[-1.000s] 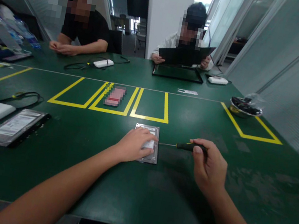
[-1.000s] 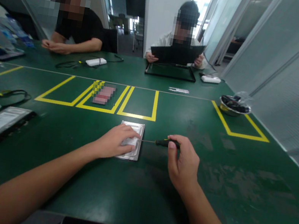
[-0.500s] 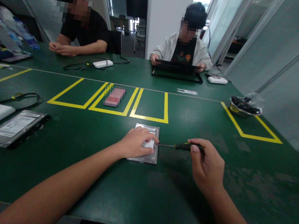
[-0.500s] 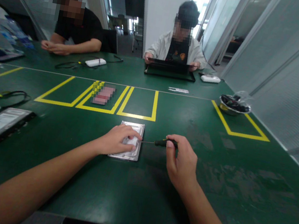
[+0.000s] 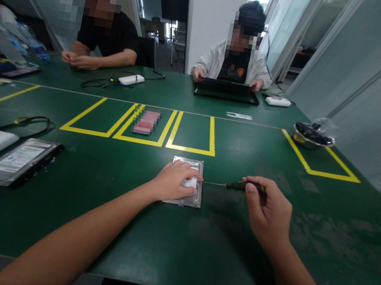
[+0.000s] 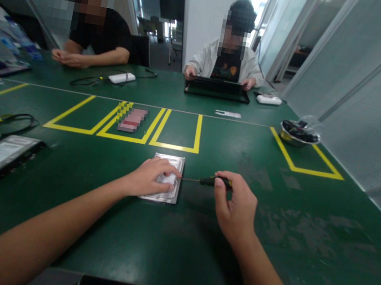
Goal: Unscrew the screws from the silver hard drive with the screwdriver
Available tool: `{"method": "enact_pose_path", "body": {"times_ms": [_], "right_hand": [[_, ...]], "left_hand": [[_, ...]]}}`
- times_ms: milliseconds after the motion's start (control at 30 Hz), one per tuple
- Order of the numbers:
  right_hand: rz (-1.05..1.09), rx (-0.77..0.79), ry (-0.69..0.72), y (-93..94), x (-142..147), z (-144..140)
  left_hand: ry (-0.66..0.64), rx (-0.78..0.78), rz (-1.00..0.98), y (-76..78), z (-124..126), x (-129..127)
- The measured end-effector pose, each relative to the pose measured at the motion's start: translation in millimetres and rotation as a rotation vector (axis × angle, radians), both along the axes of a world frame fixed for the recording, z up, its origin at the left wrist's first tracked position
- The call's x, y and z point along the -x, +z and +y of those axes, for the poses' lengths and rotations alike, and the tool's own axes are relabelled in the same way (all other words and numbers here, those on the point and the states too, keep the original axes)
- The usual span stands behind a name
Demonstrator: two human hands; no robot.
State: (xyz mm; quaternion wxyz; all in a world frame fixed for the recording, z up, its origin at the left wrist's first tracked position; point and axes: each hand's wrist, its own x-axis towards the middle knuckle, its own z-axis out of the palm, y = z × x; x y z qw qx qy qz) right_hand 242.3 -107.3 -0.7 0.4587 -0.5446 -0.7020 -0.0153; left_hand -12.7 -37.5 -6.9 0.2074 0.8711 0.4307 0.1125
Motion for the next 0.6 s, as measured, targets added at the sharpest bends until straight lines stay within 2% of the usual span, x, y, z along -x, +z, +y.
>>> {"method": "enact_pose_path", "body": {"times_ms": [600], "right_hand": [[0.021, 0.046, -0.016, 0.6, 2.8, -2.9]], "left_hand": [[0.003, -0.005, 0.006, -0.6, 0.2, -0.5]]}}
